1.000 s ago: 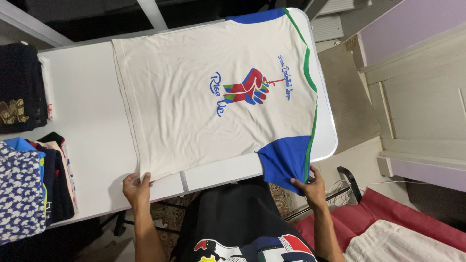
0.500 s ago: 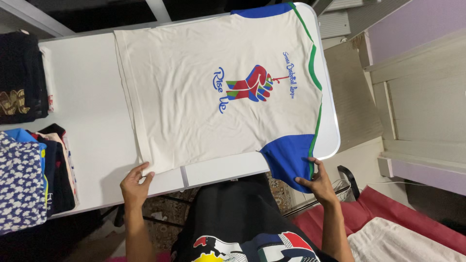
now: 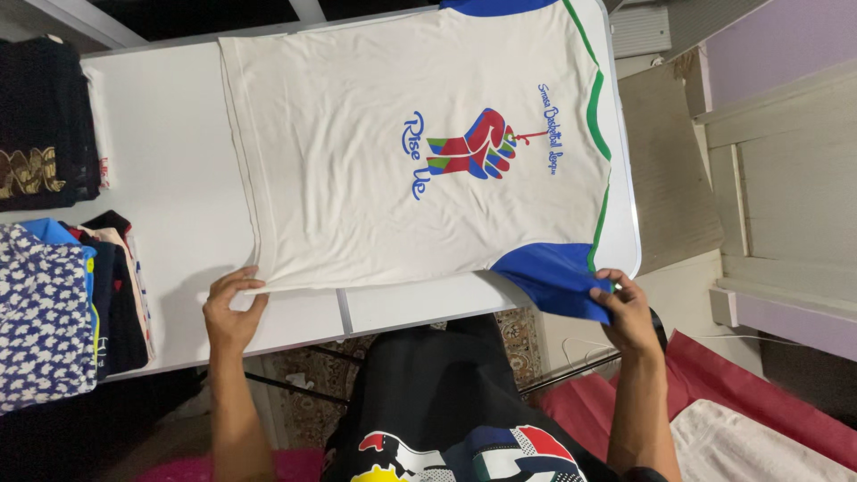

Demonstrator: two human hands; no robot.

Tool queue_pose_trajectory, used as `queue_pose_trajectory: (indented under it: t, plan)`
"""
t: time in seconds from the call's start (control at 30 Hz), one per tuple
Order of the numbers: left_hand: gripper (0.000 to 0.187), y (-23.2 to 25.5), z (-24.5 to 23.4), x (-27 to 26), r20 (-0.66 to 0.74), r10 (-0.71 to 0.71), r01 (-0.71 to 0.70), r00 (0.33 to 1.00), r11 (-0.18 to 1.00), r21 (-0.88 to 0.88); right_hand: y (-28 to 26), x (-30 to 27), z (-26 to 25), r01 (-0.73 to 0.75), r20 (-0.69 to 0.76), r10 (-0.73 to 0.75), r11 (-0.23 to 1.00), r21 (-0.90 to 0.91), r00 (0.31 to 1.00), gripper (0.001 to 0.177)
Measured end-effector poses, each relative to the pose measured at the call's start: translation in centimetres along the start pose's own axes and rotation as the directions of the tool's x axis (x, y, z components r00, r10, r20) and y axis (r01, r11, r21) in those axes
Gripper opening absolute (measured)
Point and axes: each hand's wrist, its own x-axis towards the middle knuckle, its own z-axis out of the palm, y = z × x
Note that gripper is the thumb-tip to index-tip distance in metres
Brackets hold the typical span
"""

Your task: The person retrieves a shirt from a closet shelf and folds it neatly on a white table.

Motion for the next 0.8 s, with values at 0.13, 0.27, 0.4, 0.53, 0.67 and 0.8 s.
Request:
queue_pose_trajectory:
  t: [0.13,0.27,0.4,0.53,0.67,0.8]
  plan:
    - [0.016,-1.0,-0.9,3.8,0.059,0.111,-0.095,0.992,0.968,-0.234,-4.4,2.5,1.2,0.105,0.001,-0.106,0.987,0.120,0.994,0.029]
    - [0.014,-2.5,-1.2,8.2,0.178,-0.094,0.165,0.980,0.882,-0.442,-8.8,5.4,3.3,0.221,0.029,-0.228,0.963,0.151,0.973,0.028]
    - [0.022,-3.1,-0.8,12.3,0.175,-0.205,0.268,0.963,0.799,-0.539,-13.1,9.1,6.0,0.266,0.105,-0.285,0.950,0.163,0.953,0.026]
    - [0.020,-2.7,0.9,16.1,0.163,-0.302,0.342,0.939,0.775,-0.531,-16.3,14.5,9.2,0.274,0.097,-0.293,0.946,0.176,0.951,0.023]
    - [0.020,-2.6,2.3,19.1,0.155,-0.361,0.388,0.920,0.775,-0.499,-18.6,20.2,12.5,0.235,0.118,-0.264,0.949,0.212,0.957,0.020]
    - [0.020,-3.7,3.8,22.1,0.126,-0.462,0.475,0.878,0.804,-0.359,-19.2,26.2,15.0,0.248,0.161,-0.277,0.952,0.182,0.947,0.016]
